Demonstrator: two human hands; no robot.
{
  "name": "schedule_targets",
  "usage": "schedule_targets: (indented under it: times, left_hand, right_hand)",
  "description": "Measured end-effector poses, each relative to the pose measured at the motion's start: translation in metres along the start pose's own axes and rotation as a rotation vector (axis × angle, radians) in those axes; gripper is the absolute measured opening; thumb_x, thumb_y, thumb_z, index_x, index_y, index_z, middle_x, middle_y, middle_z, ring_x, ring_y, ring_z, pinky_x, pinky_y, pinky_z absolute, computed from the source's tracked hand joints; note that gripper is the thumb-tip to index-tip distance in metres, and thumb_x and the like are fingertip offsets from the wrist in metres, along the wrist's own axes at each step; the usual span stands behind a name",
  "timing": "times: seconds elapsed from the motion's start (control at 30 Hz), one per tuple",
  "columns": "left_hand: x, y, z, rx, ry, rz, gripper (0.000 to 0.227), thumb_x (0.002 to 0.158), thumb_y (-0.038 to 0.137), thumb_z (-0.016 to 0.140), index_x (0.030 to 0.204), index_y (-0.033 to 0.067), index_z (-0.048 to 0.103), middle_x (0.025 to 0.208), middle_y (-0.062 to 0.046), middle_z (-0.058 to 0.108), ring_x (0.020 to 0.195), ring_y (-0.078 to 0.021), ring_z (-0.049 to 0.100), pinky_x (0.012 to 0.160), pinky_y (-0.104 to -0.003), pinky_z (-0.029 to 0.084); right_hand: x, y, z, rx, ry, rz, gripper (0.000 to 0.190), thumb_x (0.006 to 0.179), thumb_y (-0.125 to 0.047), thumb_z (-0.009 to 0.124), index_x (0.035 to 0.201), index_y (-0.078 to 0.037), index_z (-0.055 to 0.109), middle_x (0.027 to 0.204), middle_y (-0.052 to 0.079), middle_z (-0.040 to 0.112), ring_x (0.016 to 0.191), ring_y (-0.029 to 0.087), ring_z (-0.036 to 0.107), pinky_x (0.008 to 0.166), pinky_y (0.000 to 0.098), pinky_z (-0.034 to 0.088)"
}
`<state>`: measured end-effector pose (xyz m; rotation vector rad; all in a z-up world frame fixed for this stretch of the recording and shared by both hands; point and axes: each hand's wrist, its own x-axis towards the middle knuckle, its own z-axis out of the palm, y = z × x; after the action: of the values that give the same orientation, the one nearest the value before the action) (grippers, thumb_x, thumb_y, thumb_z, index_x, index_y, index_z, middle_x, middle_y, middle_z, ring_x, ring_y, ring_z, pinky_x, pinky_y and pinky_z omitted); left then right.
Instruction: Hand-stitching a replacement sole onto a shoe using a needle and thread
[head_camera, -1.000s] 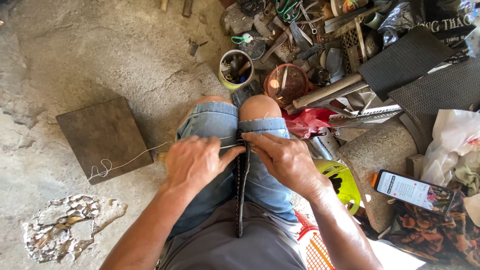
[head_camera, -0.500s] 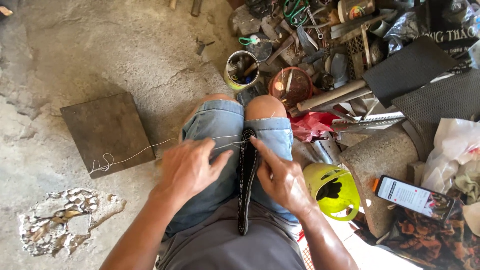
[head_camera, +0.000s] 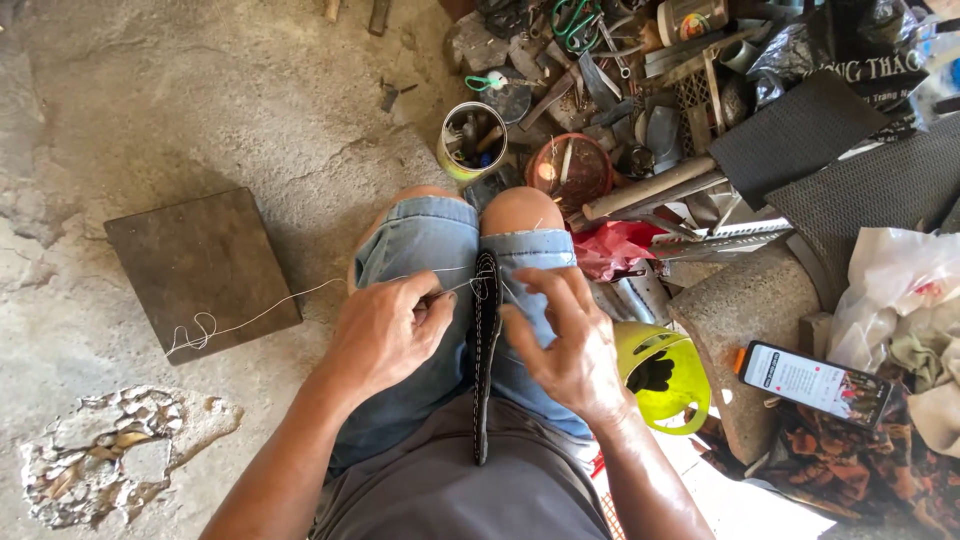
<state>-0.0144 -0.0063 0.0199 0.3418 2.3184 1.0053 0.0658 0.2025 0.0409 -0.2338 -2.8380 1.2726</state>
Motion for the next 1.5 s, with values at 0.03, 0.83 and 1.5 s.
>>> schedule_targets:
  times: [0.03, 0.83, 1.5]
  left_hand:
    - [0.0, 0.001, 0.001, 0.008, 0.001, 0.013, 0.031, 0.092, 0.037, 0.064, 0.074, 0.0123, 0.068, 0.049, -0.009, 0.059, 0.056, -0.0328, 0.069, 0.054, -0.044, 0.052]
    - [0.003, 0.006, 0.013, -0.006, 0.057, 0.349, 0.008, 0.095, 0.021, 0.061, 0.097, 0.0215, 0.068, 0.074, -0.005, 0.06, 0.066, -0.0309, 0.069, 0.056, -0.043, 0.056]
    - [-0.005, -0.009, 0.035, 0.452, 0.528, 0.608, 0.033, 0.094, 0.028, 0.063, 0.066, 0.0199, 0.047, 0.066, 0.0, 0.047, 0.057, -0.0213, 0.059, 0.044, -0.03, 0.048]
  right_hand:
    - [0.002, -0.005, 0.003, -0.044, 0.022, -0.032, 0.04, 0.083, -0.024, 0.08, 0.122, -0.02, 0.071, 0.094, 0.001, 0.067, 0.064, 0.021, 0.068, 0.061, 0.0352, 0.057]
    - [-0.001, 0.002, 0.017, -0.005, -0.033, 0.105, 0.033, 0.085, -0.023, 0.079, 0.116, -0.018, 0.068, 0.089, 0.005, 0.063, 0.063, 0.025, 0.063, 0.061, 0.0406, 0.054]
    - [0.001, 0.033, 0.038, -0.238, -0.051, 0.238, 0.022, 0.092, -0.045, 0.066, 0.09, -0.023, 0.067, 0.062, 0.001, 0.07, 0.07, 0.032, 0.074, 0.064, 0.0449, 0.058]
